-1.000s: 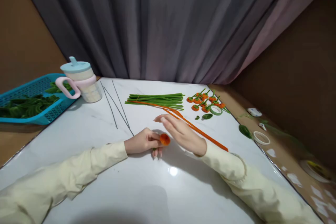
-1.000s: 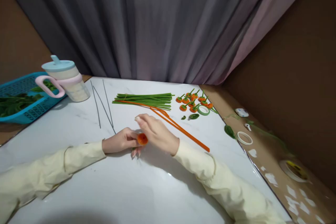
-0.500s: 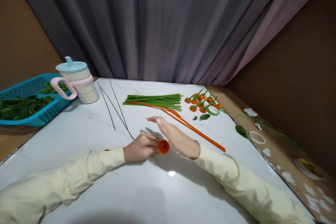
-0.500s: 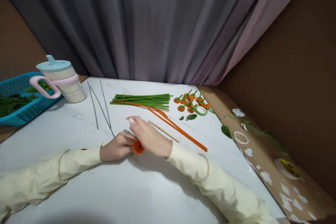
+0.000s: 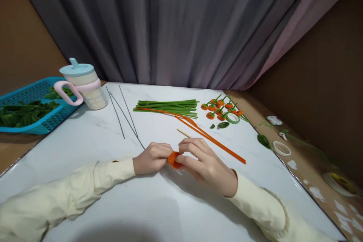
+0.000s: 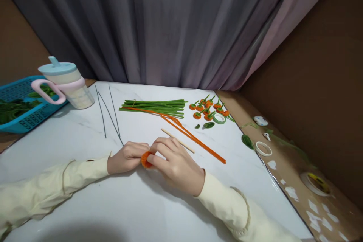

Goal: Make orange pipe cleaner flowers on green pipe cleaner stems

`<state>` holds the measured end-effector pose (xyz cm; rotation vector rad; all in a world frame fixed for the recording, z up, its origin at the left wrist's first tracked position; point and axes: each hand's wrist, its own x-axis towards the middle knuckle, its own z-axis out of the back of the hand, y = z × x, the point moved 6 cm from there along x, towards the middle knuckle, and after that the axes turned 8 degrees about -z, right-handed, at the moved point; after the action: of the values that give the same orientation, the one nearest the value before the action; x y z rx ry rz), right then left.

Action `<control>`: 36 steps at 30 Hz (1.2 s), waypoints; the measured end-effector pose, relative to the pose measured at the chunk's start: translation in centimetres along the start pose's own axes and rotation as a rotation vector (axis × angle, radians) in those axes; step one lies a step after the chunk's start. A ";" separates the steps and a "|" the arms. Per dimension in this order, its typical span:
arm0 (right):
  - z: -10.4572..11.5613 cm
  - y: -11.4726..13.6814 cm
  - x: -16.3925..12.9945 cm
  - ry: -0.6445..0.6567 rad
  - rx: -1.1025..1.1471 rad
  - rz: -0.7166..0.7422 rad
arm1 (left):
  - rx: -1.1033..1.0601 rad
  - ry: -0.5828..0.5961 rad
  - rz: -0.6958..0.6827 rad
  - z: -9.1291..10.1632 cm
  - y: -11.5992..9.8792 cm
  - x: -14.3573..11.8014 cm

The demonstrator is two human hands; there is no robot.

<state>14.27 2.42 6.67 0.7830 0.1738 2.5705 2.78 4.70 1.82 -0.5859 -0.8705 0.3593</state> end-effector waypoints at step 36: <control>-0.3 -2.1 -1.0 -0.199 0.149 -0.200 | 0.166 -0.023 0.033 0.4 0.0 0.2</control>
<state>15.63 3.86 5.43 1.0166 0.3645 2.2962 2.62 4.95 2.17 -0.4435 -0.8446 0.4638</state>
